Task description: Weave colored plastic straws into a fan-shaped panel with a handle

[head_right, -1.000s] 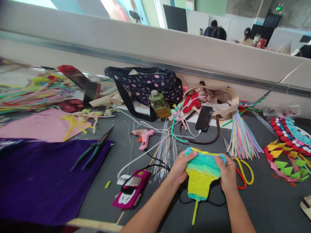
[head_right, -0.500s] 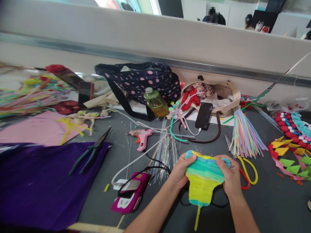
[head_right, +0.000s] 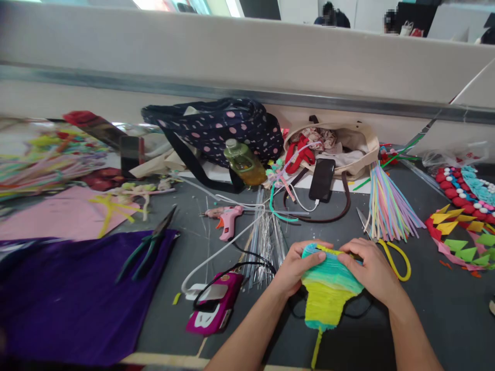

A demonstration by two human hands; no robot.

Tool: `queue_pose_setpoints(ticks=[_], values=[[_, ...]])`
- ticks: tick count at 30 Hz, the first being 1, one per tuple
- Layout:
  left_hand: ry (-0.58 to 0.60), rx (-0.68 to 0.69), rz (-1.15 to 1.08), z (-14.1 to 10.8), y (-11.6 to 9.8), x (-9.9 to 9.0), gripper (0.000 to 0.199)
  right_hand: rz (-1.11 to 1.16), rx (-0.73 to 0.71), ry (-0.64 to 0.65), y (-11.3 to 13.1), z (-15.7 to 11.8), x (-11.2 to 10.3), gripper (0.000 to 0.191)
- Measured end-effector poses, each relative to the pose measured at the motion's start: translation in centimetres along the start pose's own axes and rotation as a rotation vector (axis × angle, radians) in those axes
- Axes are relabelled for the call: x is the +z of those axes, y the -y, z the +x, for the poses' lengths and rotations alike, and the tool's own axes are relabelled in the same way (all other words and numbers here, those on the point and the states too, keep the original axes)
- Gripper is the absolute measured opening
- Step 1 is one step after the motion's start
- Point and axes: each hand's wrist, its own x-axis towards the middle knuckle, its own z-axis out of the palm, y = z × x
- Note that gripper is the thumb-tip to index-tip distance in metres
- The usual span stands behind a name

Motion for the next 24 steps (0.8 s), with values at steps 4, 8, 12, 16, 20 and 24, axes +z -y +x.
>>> queue_pose_setpoints(ticks=[4, 8, 12, 16, 20, 24], values=[[0.008, 0.000, 0.012, 0.0, 0.1, 0.3, 0.038, 0.067, 0.068, 0.060, 0.3, 0.0, -0.1, 0.017], [0.015, 0.026, 0.049, 0.1, 0.2, 0.8, 0.045, 0.135, 0.104, 0.024, -0.2, -0.2, 0.0, 0.016], [-0.039, 0.038, 0.069, 0.2, 0.3, 1.8, 0.040, 0.090, 0.067, -0.010, -0.4, -0.5, -0.3, 0.015], [-0.081, 0.071, 0.046, -0.2, 0.4, 2.8, 0.037, 0.069, 0.063, -0.039, -0.1, -0.6, -0.9, 0.016], [-0.044, 0.084, -0.044, -1.3, 0.9, 3.2, 0.040, 0.299, 0.123, -0.043, 0.3, -0.1, -2.0, 0.024], [0.032, 0.032, 0.044, -2.6, 2.1, 2.8, 0.047, 0.435, 0.150, 0.041, 0.1, 0.9, -3.1, 0.030]])
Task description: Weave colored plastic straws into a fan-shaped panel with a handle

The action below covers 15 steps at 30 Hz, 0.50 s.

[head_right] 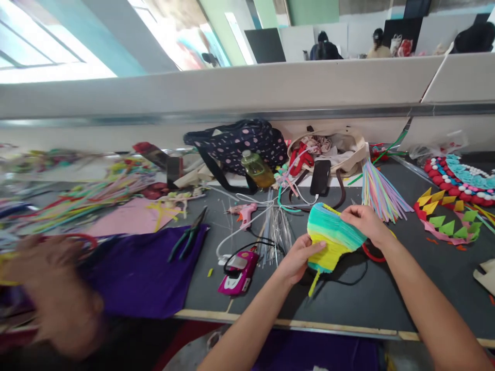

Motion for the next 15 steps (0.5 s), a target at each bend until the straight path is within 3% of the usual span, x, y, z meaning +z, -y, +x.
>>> queue_pose_setpoints(ticks=[5, 11, 15], values=[[0.004, -0.041, 0.049, -1.2, 0.7, -0.1, 0.049, -0.017, 0.032, 0.174, -0.5, 1.3, -0.3, 0.031], [-0.043, 0.003, 0.089, -1.6, 1.3, -0.3, 0.051, -0.070, -0.042, 0.164, -1.7, 2.5, 0.4, 0.020], [-0.051, -0.025, 0.081, -1.6, 1.6, -0.5, 0.052, -0.048, 0.013, 0.286, -1.8, 2.9, 0.2, 0.026]])
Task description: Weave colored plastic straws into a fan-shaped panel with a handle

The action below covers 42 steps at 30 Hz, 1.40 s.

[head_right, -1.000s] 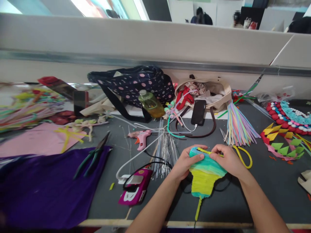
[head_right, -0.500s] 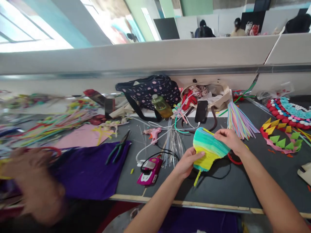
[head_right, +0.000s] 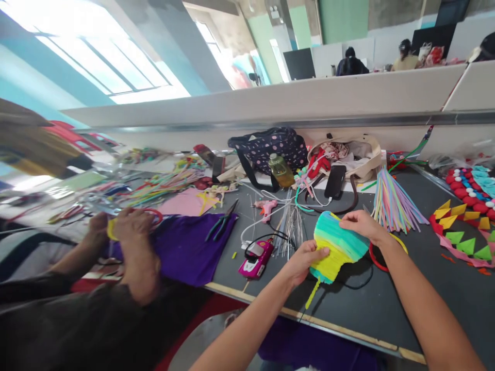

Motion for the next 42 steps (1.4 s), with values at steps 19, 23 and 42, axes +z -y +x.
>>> queue_pose_setpoints(ticks=[19, 23, 42], values=[[-0.323, 0.182, -0.310, 2.8, -0.2, 0.5, 0.038, 0.105, -0.113, -0.407, -2.1, 1.8, -1.7, 0.050], [-0.412, 0.277, -0.444, 3.9, -0.6, 1.5, 0.028, 0.420, -0.044, -0.464, -3.2, 0.6, -0.4, 0.048], [-0.248, 0.299, -0.410, 3.8, 0.8, 1.9, 0.041, 0.395, -0.095, -0.434, -4.3, -1.4, 5.2, 0.059]])
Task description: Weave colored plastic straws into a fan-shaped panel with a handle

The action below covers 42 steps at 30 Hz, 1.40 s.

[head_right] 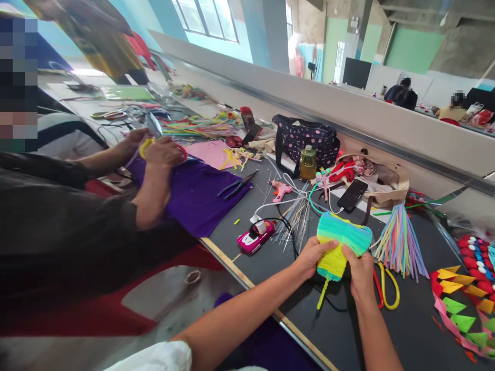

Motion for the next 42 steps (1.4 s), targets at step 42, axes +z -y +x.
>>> queue_pose_setpoints(ticks=[42], values=[[0.130, -0.245, -0.080, 5.3, -3.5, -4.5, 0.041, -0.044, 0.247, -0.009, 0.2, 0.4, 0.3, 0.028]])
